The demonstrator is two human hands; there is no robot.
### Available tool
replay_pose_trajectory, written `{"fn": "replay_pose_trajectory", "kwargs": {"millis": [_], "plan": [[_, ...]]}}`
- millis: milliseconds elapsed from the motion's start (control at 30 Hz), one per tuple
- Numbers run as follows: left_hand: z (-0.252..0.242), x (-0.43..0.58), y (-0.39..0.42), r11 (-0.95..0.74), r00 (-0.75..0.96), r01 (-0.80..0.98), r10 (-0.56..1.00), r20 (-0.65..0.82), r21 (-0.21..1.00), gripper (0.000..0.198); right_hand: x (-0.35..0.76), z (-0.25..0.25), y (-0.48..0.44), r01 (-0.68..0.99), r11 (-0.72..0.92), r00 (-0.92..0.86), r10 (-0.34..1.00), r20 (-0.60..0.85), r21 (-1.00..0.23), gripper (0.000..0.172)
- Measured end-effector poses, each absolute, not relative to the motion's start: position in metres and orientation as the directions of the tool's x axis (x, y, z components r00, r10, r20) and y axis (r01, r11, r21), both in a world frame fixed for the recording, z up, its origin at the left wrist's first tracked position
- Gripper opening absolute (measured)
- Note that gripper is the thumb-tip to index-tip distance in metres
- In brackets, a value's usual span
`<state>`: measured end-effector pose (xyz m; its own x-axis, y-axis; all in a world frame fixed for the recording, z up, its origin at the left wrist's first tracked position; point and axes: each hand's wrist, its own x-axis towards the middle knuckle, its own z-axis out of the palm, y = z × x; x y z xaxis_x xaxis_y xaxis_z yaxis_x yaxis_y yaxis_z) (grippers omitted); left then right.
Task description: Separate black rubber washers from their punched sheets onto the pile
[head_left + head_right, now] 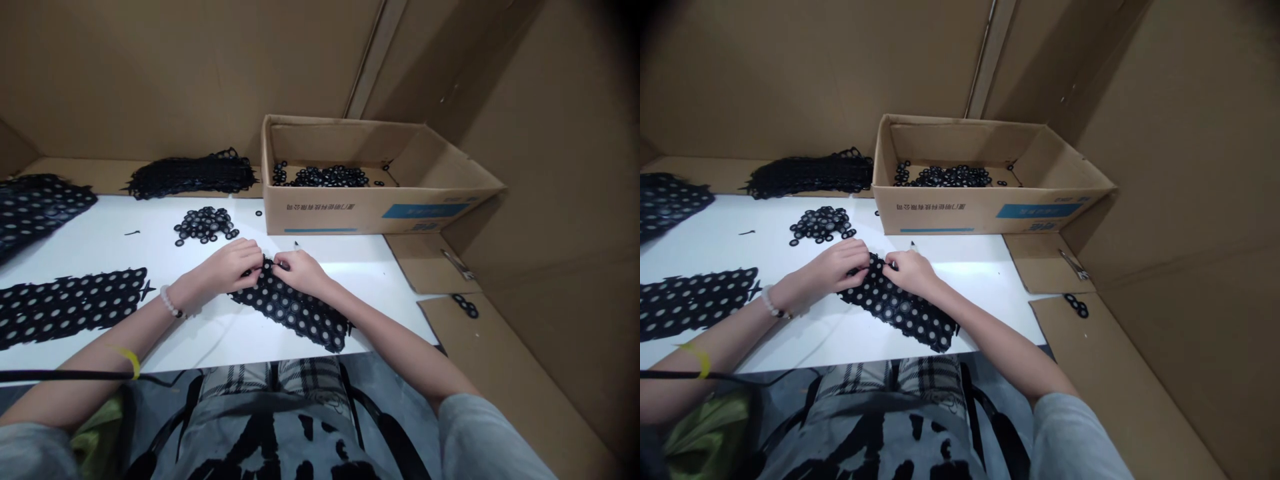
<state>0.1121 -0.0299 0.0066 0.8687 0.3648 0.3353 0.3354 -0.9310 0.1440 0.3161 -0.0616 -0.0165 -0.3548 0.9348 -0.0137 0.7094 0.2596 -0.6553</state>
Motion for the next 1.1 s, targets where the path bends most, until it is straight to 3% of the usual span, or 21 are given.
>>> {"fn": "replay_pose_trajectory", "kwargs": {"millis": [100,200,267,367,533,667,767,967,1100], "plan": [[0.010,0.098,-0.014,-0.866,0.724,0.487,0.475,0.500,0.117,0.018,0.316,-0.016,-0.062,0.726,0.259,-0.355,0.935,-0.025,-0.637,0.015],[0.005,0.076,0.009,-0.658,0.443,0.740,0.631,0.636,0.139,0.020,0.318,-0.013,-0.064,0.712,0.274,-0.381,0.924,-0.028,-0.647,0.017],[-0.002,0.062,0.022,-0.494,0.290,0.857,0.699,0.654,0.149,0.023,0.319,-0.011,-0.065,0.708,0.273,-0.387,0.921,-0.034,-0.652,0.018],[-0.013,0.054,0.028,-0.374,0.236,0.918,0.784,0.574,0.134,0.025,0.319,-0.009,-0.065,0.701,0.267,-0.388,0.921,-0.039,-0.661,0.020],[-0.014,0.072,0.015,-0.403,0.305,0.910,0.811,0.498,0.099,0.030,0.321,-0.012,-0.062,0.653,0.261,-0.397,0.917,-0.028,-0.711,0.019],[0.001,0.093,-0.005,-0.688,0.591,0.714,0.690,0.419,0.126,0.023,0.322,-0.015,-0.059,0.568,0.256,-0.433,0.901,-0.020,-0.782,0.018],[0.007,0.105,-0.019,-0.809,0.761,0.552,0.588,0.276,0.202,0.031,0.322,-0.018,-0.059,0.488,0.251,-0.472,0.881,-0.010,-0.836,0.019],[0.003,0.115,-0.029,-0.828,0.825,0.499,0.544,0.152,0.255,0.040,0.321,-0.024,-0.056,0.389,0.291,-0.548,0.836,0.034,-0.874,0.020],[0.006,0.114,-0.029,-0.838,0.850,0.467,0.513,0.116,0.284,0.036,0.321,-0.023,-0.057,0.417,0.315,-0.519,0.852,0.061,-0.852,0.020]]}}
